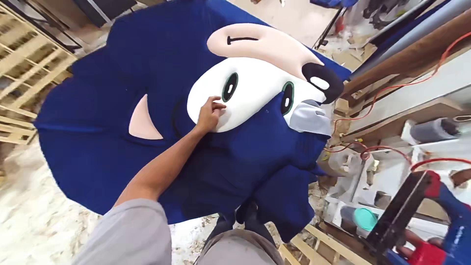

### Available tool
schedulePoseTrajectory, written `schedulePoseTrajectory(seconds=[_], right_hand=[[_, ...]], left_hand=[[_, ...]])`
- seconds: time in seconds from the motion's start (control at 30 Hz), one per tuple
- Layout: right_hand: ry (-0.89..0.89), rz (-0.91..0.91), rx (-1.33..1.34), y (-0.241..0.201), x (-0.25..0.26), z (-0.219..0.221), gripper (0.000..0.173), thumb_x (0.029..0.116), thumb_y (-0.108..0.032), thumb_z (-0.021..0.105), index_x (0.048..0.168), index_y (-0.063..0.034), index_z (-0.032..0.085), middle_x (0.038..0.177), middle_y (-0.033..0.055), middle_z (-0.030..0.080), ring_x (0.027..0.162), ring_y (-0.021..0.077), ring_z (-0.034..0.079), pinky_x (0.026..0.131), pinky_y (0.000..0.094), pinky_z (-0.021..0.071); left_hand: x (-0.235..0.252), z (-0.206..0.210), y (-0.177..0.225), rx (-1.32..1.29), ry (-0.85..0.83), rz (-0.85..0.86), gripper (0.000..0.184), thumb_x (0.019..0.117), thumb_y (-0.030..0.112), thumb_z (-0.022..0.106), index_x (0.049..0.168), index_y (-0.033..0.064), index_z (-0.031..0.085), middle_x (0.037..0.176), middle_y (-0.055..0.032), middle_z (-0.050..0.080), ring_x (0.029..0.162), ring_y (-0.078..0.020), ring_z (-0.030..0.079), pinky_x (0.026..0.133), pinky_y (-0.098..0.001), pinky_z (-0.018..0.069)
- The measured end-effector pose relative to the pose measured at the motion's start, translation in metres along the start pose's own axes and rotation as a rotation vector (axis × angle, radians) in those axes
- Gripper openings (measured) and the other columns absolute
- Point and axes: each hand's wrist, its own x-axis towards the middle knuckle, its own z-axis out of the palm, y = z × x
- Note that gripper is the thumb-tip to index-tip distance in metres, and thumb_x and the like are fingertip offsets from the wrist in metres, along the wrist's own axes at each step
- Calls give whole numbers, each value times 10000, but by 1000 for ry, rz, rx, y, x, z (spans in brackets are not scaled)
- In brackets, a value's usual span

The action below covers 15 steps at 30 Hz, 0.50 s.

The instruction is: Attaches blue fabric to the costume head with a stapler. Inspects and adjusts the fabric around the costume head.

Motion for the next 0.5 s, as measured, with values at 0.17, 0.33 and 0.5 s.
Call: schedulePoseTrajectory(seconds=[0.17,0.33,0.5], right_hand=[[145,-130,-16,51,-18,-33,313,960,-360,645,1251,-249,682,1194,-41,743,1103,105,701,971,293,570],[215,-85,107,69,26,-48,365,869,-291,756,1208,-186,667,1123,35,757,992,149,740,847,325,625],[18,-62,307,58,100,-38,425,843,-284,780,1219,-119,672,1217,126,711,1042,241,718,882,419,609]], left_hand=[[-107,-27,-14,448,-130,20,574,1031,304,440,1567,106,387,1573,-93,470,1465,-285,426,1191,-565,348],[-162,0,32,471,-36,-150,532,1030,344,414,1507,116,467,1326,-138,663,1256,-372,597,1049,-628,439],[-83,53,82,398,-69,20,476,1031,245,492,1486,109,501,1380,-122,631,1298,-317,585,1078,-575,458]])
